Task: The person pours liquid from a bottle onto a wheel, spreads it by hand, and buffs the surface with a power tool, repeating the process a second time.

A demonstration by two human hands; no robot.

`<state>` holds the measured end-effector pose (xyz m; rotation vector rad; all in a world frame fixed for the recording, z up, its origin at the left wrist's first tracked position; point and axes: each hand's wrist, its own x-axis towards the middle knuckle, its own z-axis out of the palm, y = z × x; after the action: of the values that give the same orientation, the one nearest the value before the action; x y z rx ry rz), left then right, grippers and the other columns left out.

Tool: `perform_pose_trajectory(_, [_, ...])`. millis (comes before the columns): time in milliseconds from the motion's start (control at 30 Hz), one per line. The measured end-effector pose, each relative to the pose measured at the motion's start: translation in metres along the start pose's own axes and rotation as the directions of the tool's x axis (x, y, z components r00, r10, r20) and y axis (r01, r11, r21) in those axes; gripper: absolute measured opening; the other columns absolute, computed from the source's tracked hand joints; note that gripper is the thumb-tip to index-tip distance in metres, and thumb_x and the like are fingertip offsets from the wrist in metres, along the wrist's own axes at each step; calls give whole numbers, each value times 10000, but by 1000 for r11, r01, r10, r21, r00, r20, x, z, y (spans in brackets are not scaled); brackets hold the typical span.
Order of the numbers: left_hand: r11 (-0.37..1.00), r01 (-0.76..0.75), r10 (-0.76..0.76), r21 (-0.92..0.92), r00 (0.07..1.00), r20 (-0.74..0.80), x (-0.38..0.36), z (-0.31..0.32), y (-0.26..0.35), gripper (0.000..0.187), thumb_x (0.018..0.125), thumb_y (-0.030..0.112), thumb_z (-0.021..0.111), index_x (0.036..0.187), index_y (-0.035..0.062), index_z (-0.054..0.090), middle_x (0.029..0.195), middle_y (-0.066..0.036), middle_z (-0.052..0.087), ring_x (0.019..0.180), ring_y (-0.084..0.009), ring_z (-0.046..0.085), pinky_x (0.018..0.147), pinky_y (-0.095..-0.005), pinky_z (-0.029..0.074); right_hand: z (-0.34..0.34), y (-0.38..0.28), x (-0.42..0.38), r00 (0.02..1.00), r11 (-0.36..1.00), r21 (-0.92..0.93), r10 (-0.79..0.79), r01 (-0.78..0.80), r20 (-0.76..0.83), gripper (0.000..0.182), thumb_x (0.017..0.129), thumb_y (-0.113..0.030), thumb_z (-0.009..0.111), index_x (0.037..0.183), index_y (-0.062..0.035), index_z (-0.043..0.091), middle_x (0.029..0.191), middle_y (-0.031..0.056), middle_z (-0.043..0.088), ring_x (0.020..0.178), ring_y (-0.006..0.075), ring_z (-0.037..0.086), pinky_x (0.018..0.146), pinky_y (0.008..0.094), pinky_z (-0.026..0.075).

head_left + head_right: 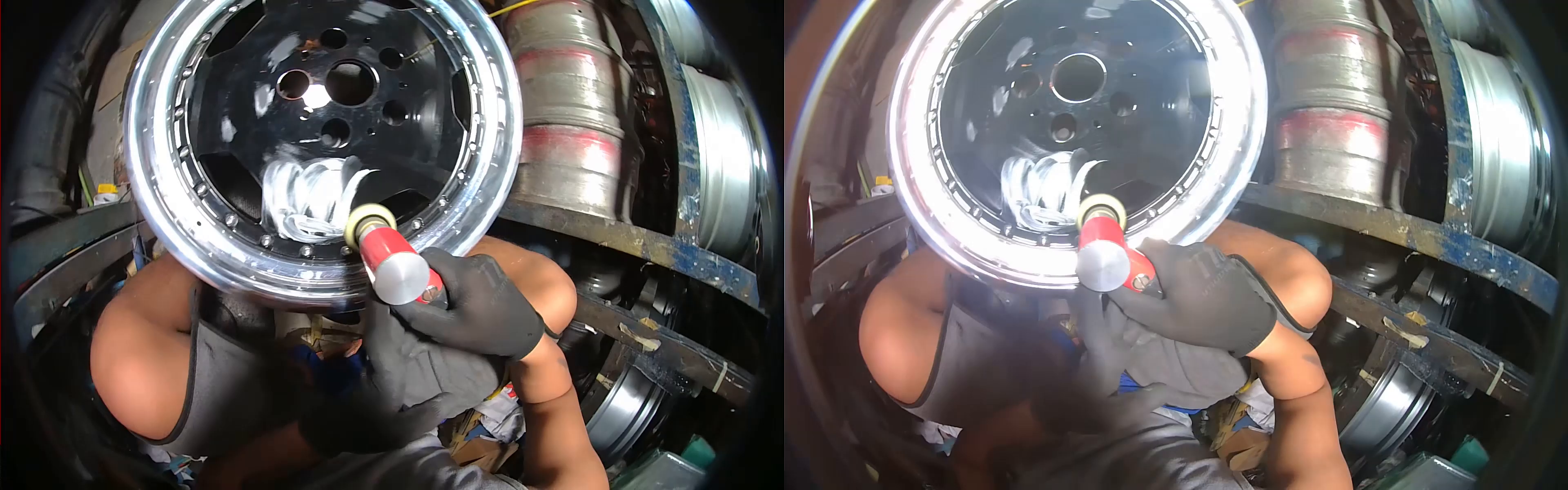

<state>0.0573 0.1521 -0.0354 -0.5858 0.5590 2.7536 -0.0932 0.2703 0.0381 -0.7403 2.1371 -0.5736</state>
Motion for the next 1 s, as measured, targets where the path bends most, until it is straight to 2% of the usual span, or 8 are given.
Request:
perform_pose_trajectory(100, [981, -34, 93, -190, 944, 316, 23, 19, 50, 1012, 860, 641, 729, 1481, -85, 396, 1403, -211, 534, 1187, -191, 575, 973, -315, 492, -3, -1, 0, 991, 986, -122, 124, -117, 58, 397, 857, -243, 829, 1154, -19, 691, 856, 212, 730, 804, 378, 739, 713, 416, 555])
perform_pose_trajectory(167, [979, -69, 136, -191, 921, 366, 31, 26, 68, 1014, 865, 618, 729, 1488, -90, 356, 1420, -222, 506, 1207, -207, 559, 990, -326, 480, -2, 3, -2, 995, 987, -133, 92, -85, 43, 393, 858, -255, 835, 1134, -15, 690, 841, 216, 725, 782, 390, 733, 700, 422, 553])
perform_pose_trajectory(333, [966, -225, 187, 127, 948, 256, 16, 20, 32, 1027, 879, 562, 730, 1504, -101, 256, 1463, -248, 436, 1257, -246, 521, 1034, -352, 450, 3, 3, 1, 996, 996, -16, 84, -84, -23, 423, 854, -245, 834, 1172, -4, 694, 865, 203, 748, 781, 352, 756, 719, 401, 572])
perform_pose_trajectory(433, [884, -322, 255, 340, 940, 227, 1, 17, 3, 1040, 887, 527, 731, 1513, -108, 196, 1489, -264, 393, 1288, -270, 498, 1060, -368, 432, 3, 7, 0, 999, 999, 4, 43, -43, 4, 383, 898, -374, 761, 979, -8, 682, 804, 205, 719, 756, 395, 723, 691, 469, 545])
perform_pose_trajectory(533, [814, -389, 316, 432, 920, 233, -8, 13, -12, 1057, 895, 493, 732, 1523, -116, 136, 1514, -280, 351, 1318, -294, 476, 1086, -384, 414, 3, -3, 2, 998, 998, 46, 50, -48, -37, 377, 886, -330, 788, 1059, -9, 692, 832, 214, 724, 782, 401, 726, 697, 449, 557])
perform_pose_trajectory(800, [716, -484, 423, 503, 874, 240, -15, 9, -25, 1122, 917, 402, 733, 1548, -134, -23, 1583, -322, 239, 1399, -357, 415, 1156, -426, 366, 2, -4, 3, 998, 999, -27, -46, 45, -35, 354, 874, -233, 805, 1121, -1, 703, 869, 233, 725, 775, 396, 730, 708, 424, 568])
perform_pose_trajectory(867, [717, -500, 463, 485, 862, 205, -13, 10, -30, 1141, 923, 380, 734, 1554, -139, -63, 1600, -332, 211, 1419, -373, 399, 1173, -436, 353, 4, -3, 4, 998, 998, 10, -61, 61, -34, 347, 877, -214, 803, 1121, 11, 701, 845, 211, 728, 736, 336, 740, 695, 403, 569])
perform_pose_trajectory(1000, [797, -511, 536, 322, 844, 12, -14, 26, -31, 957, 917, 321, 739, 1581, -96, 191, 1551, -235, 391, 1267, -268, 557, 1090, -381, 464, -4, -1, 4, 999, 991, 128, -40, 35, 35, 324, 919, -186, 772, 1149, 27, 691, 809, 132, 736, 652, 175, 706, 635, 325, 548])
